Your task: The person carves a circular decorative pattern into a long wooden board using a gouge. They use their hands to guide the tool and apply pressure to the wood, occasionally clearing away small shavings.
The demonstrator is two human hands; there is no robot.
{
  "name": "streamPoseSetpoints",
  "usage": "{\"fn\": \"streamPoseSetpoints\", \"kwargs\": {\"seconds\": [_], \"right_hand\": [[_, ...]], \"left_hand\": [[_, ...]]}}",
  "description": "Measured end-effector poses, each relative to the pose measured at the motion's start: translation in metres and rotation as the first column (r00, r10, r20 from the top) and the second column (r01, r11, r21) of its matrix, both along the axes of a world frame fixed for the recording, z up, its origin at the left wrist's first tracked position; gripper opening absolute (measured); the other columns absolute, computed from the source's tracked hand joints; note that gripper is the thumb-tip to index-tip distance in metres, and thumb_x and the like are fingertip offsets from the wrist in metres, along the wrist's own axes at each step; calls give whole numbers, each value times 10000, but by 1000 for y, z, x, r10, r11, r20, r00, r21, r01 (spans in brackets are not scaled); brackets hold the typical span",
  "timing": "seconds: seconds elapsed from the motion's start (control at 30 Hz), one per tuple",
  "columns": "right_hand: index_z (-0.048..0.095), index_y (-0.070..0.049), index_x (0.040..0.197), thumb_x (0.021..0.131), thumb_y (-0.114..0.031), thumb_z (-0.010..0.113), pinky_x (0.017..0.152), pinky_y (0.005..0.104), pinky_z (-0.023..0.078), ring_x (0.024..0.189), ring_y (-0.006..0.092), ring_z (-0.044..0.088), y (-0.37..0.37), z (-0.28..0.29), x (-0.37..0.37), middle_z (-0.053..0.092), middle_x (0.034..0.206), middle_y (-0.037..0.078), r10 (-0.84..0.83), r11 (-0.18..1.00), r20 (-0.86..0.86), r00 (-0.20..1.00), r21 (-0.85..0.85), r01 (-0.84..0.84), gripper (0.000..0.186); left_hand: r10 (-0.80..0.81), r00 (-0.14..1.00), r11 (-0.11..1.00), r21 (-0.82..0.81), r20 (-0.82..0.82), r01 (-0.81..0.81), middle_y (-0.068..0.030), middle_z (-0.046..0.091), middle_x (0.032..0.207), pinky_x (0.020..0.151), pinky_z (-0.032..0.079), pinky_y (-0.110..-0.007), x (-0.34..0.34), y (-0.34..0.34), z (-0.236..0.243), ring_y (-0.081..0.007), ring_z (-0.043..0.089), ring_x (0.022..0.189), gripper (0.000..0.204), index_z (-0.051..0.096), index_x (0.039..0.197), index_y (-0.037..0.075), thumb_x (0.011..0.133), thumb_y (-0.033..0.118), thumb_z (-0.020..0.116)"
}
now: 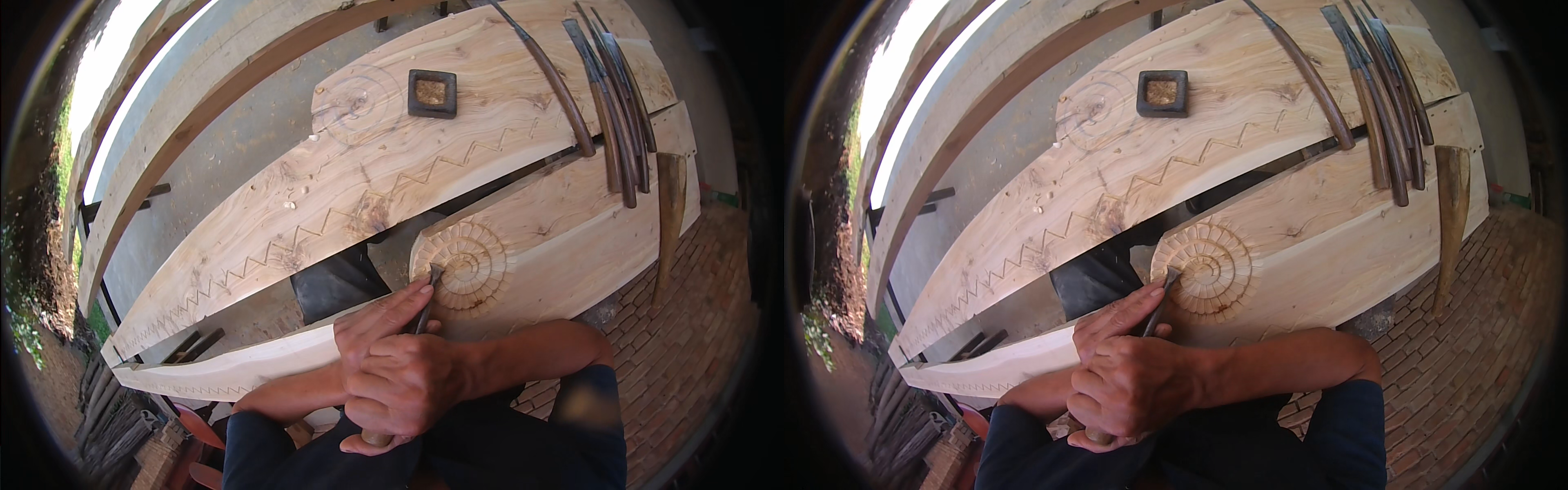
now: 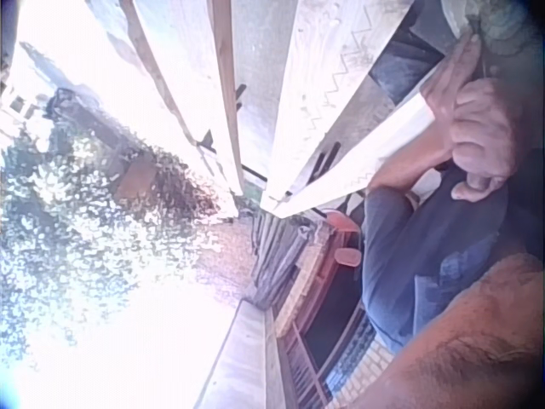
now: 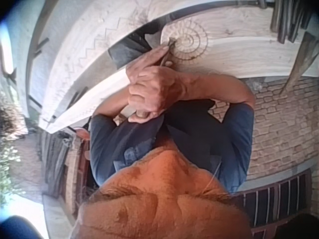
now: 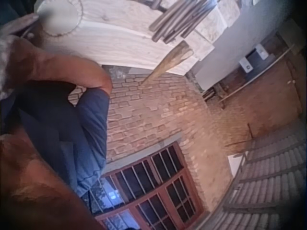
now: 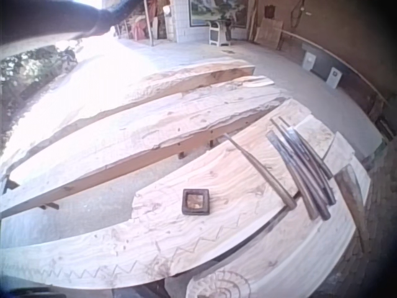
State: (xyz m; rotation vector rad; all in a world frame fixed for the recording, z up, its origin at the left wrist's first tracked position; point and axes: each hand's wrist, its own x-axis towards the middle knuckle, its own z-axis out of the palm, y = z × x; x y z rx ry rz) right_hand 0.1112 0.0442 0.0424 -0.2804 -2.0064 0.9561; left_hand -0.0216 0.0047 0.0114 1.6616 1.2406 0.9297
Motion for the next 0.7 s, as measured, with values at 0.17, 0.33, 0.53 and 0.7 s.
{"fn": "streamPoseSetpoints", "kwargs": {"seconds": [0.17, 0.33, 0.53, 0.7], "right_hand": [[481, -84, 658, 916, -419, 800, 536, 330, 478, 550, 210, 546, 6, 4, 3, 492, 685, 51, 16, 994, -35, 999, -108, -20, 529], [486, -74, 662, 888, -386, 821, 542, 348, 519, 557, 240, 579, 20, 10, 8, 512, 689, 69, 11, 984, -87, 996, -177, -27, 510], [520, -60, 681, 862, -366, 854, 523, 342, 511, 558, 251, 603, 21, 6, -7, 552, 697, 89, 2, 996, 6, 1000, -89, -2, 488], [508, -70, 738, 929, -493, 709, 461, 303, 428, 514, 216, 540, 48, 42, 16, 575, 688, 107, -194, 934, 45, 980, -296, 199, 505]], "left_hand": [[-16, 1000, 999, 31, 12, 16, -284, 737, 1339, 998, 625, -422, 0, 4, -1, -392, 765, 1198, 477, 733, 1333, -73, 899, 104, 822], [-88, 996, 996, -2, 26, 88, -303, 714, 1365, 1005, 620, -445, -7, 1, -3, -415, 752, 1211, 533, 685, 1396, -80, 932, 179, 710], [68, 990, 995, 62, 125, -76, -271, 735, 1287, 937, 625, -413, -1, -33, -51, -368, 768, 1122, 514, 689, 1363, -70, 929, 200, 740], [127, 972, 992, -4, 196, -128, -204, 787, 1122, 843, 615, -352, 1, 5, -10, -286, 784, 956, 322, 762, 1245, -39, 957, 104, 770]]}}
